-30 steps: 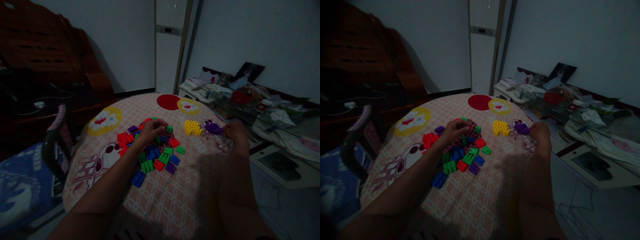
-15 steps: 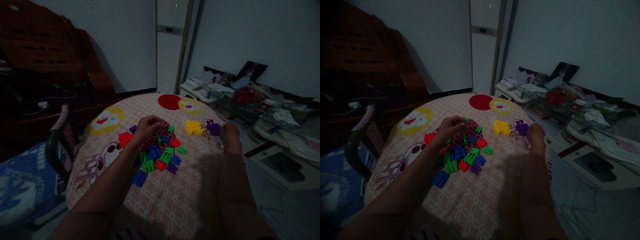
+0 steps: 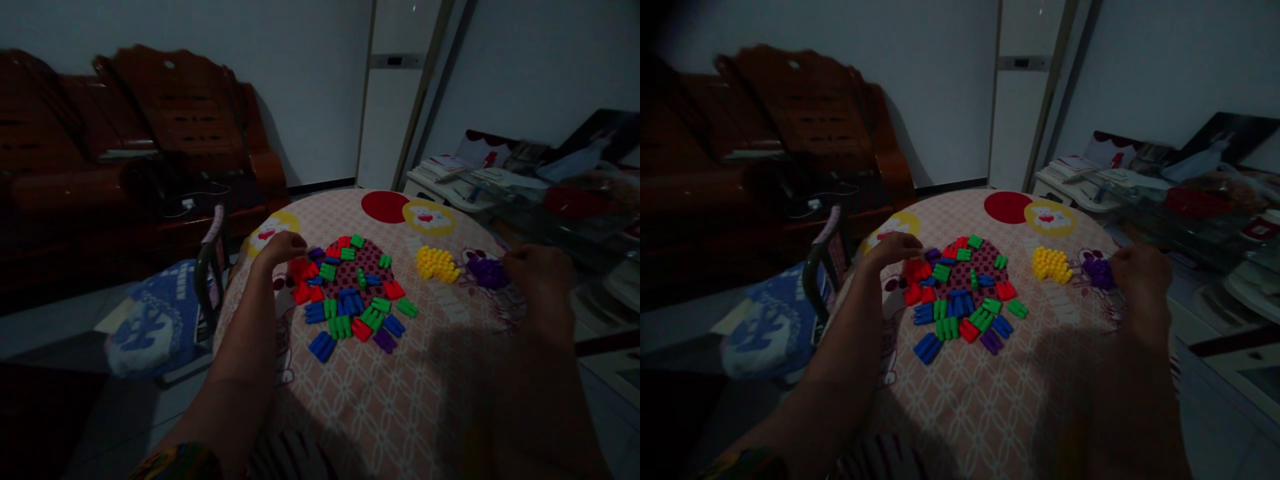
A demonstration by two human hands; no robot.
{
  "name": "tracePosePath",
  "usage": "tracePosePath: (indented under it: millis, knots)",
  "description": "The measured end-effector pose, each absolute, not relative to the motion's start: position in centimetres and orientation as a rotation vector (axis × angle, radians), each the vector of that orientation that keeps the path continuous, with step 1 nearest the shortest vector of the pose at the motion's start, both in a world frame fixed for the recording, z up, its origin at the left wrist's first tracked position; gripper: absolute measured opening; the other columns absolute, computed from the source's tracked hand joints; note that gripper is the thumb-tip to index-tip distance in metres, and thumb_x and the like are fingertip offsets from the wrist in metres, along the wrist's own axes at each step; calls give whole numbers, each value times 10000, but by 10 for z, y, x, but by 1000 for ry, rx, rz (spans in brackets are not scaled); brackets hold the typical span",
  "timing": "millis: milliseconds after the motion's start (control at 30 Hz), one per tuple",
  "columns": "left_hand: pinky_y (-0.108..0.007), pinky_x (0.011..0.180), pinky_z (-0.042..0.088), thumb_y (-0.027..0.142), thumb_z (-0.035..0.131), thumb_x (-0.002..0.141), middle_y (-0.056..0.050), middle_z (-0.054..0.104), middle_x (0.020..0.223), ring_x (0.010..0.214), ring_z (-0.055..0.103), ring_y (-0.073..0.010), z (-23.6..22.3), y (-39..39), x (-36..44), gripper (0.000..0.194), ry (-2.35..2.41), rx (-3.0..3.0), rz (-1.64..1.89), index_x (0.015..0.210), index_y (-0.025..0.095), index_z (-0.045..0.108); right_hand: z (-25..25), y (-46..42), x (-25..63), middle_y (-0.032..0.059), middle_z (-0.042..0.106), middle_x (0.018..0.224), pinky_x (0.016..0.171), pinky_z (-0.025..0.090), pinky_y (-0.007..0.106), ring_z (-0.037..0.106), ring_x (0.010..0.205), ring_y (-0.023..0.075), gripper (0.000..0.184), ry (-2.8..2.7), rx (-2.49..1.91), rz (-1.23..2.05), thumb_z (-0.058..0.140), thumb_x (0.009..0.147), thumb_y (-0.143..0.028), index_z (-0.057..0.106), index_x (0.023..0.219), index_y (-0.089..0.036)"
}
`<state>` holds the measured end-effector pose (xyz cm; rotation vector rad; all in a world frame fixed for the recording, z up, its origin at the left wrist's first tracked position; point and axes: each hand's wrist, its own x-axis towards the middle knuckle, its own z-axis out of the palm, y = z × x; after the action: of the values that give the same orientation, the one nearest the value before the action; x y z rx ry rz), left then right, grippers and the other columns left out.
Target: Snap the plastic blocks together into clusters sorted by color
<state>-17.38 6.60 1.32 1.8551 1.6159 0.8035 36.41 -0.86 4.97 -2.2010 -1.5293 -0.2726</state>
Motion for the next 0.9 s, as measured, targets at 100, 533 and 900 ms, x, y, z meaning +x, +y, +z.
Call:
tracePosePath:
  millis: [100, 533, 900]
  knots:
    - [-262, 638, 455, 217, 769, 558, -32, 694, 669, 641, 624, -187, 5, 68, -162, 182, 1555, 1901, 750, 737, 208, 737, 56, -9, 343, 123, 726, 809, 735, 516, 436, 686, 832, 324, 106, -1502, -2240, -255, 620, 782, -280, 709, 729, -261]
    - [-249, 569, 504, 406, 722, 751, -35, 704, 693, 563, 630, -138, 21, 51, -101, 352, 1076, 1506, 959, 968, 131, 688, 51, -5, 239, 59, 719, 742, 671, 500, 300, 664, 679, 192, 118, -1760, -1646, 237, 643, 772, -248, 732, 784, -173]
    - [-220, 480, 440, 432, 792, 687, -8, 663, 591, 505, 598, -130, 28, 20, -28, 347, 833, 1546, 737, 829, 135, 683, 50, -32, 161, 93, 660, 1052, 787, 462, 308, 626, 914, 212, 304, -2348, -1334, 77, 687, 870, -197, 665, 1173, -196]
